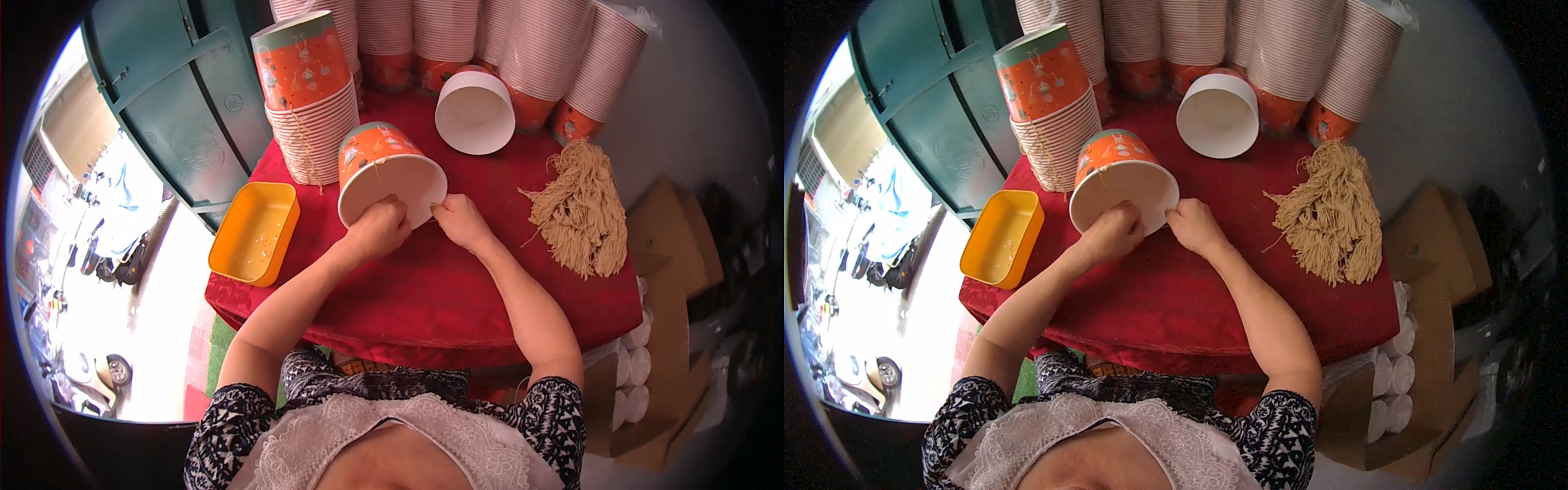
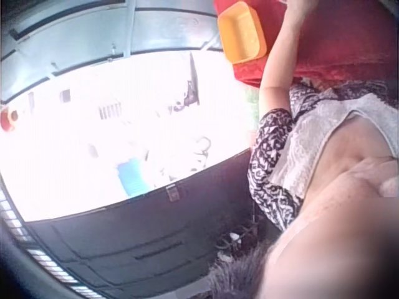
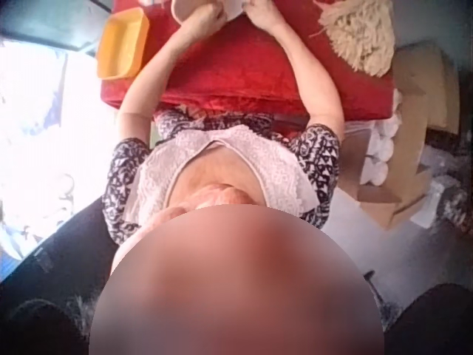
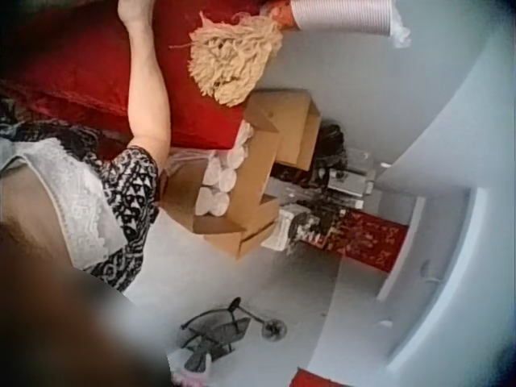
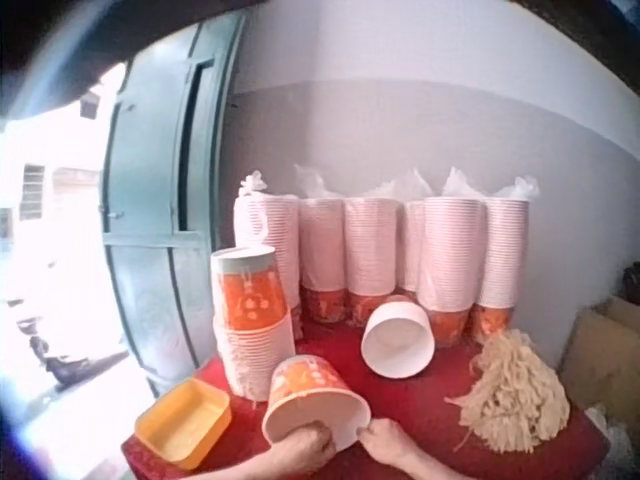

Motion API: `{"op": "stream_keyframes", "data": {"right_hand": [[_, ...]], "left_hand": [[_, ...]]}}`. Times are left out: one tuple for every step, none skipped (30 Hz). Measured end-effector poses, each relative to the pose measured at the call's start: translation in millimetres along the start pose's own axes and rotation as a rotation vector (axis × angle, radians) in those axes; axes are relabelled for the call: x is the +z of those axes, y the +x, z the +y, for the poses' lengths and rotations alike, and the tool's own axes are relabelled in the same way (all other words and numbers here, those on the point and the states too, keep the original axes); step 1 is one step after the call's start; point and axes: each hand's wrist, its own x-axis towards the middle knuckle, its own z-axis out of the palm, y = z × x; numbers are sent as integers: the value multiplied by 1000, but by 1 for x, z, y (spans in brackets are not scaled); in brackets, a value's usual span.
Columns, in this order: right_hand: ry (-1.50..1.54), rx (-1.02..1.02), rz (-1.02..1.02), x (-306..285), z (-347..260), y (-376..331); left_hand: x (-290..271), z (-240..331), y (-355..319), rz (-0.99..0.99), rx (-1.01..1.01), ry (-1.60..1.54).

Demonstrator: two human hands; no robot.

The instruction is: Manually attaching thin cord handles to printed paper buckets.

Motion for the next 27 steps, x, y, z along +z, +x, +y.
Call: {"op": "stream_keyframes", "data": {"right_hand": [[-62, 9, 21, 0, -1, -1], [-126, 17, 39, 0, -5, -3], [-127, 19, 30, 0, -4, -3], [-210, 36, 59, 1, -4, -4], [-292, 48, 86, 3, -7, -4], [-293, 44, 73, 4, -10, -6], [-324, 68, 95, 3, -14, -8], [-355, 95, 124, 2, -16, -10], [-358, 93, 118, 3, -17, -9], [-373, 101, 112, 4, -17, -8], [-388, 109, 106, 4, -17, -7], [-389, 104, 102, 5, -16, -6], [-406, 75, 109, 6, -13, -5], [-420, 39, 109, 8, -13, -3], [-416, 24, 99, 9, -13, -3], [-422, 42, 98, 8, -14, -4], [-431, 60, 102, 6, -16, -6], [-443, 72, 95, 4, -26, -11], [-472, 53, 80, 4, -25, -13], [-500, 35, 70, 1, -22, -16], [-512, -12, 23, 1, -30, -23], [-531, -40, -10, -8, -37, -32], [-535, -61, -80, -13, -42, -39], [-543, -77, -152, -16, -45, -45], [-488, -170, -167, -16, -46, -49], [-437, -250, -168, -18, -46, -54], [-389, -367, -128, -16, -45, -54]], "left_hand": [[4, -1, -1, -4, -3, -2], [7, -1, -2, 41, 20, -38], [10, -1, -2, 87, 42, -73], [13, -1, -1, 87, 32, -77], [14, 0, 1, 108, 41, -137], [15, 0, 3, 130, 48, -197], [17, -1, 4, 136, 35, -197], [18, 0, 6, 106, 31, -258], [18, -1, 7, 77, 27, -318], [17, -3, 8, 81, 23, -318], [14, -3, 8, 32, -33, -370], [12, -3, 8, -17, -88, -420], [12, -4, 9, -11, -92, -418], [11, -5, 10, -7, -123, -429], [11, -6, 10, 0, -154, -439], [12, -5, 9, 22, -171, -443], [13, -2, 11, 44, -181, -447], [14, -3, 11, 10, -232, -435], [15, -3, 11, -4, -246, -429], [17, -1, 13, -20, -255, -423], [27, -14, 9, 33, -202, -418], [25, -7, 8, 42, -185, -455], [22, -6, 7, 9, -204, -429], [19, -4, 7, -25, -226, -408], [17, -2, 5, -41, -257, -379], [19, 0, 7, -10, -227, -404], [24, -3, 7, 20, -201, -427]]}}
